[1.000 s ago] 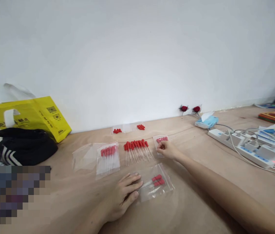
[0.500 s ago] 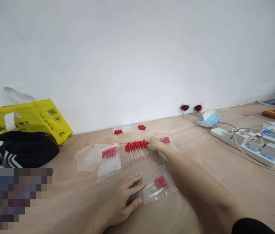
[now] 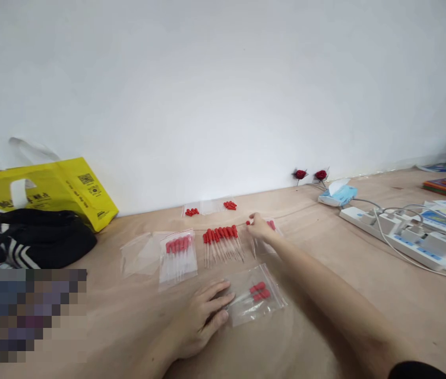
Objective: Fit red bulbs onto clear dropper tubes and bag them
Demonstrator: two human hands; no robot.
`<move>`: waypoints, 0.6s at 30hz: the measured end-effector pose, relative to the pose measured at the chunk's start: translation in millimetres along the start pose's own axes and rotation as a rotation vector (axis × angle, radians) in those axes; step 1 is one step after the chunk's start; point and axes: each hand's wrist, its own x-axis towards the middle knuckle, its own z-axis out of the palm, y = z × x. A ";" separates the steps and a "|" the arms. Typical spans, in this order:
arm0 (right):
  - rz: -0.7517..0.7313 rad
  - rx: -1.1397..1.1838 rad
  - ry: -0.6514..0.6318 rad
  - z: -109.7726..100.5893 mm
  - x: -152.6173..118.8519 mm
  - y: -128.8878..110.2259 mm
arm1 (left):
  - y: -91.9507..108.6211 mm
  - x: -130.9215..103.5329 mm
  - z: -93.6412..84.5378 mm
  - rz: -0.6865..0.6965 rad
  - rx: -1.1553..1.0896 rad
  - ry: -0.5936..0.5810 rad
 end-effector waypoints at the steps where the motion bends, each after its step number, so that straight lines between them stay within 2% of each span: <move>1: -0.002 0.045 0.024 -10.3 -4.2 4.2 | 0.5 -0.2 -0.3 0.007 -0.003 0.012; 5: -0.043 0.215 0.062 -48.9 -36.7 31.4 | -0.6 0.3 0.5 0.012 0.003 0.016; 8: -0.049 0.490 0.157 -60.3 -69.1 54.0 | -3.7 0.7 2.7 0.019 0.006 0.020; 12: 0.037 0.645 0.200 -53.5 -95.5 69.7 | -6.6 0.7 4.4 0.021 -0.004 0.020; 18: 0.110 0.815 0.151 -34.1 -103.4 63.1 | -2.9 1.2 1.4 0.000 0.000 -0.002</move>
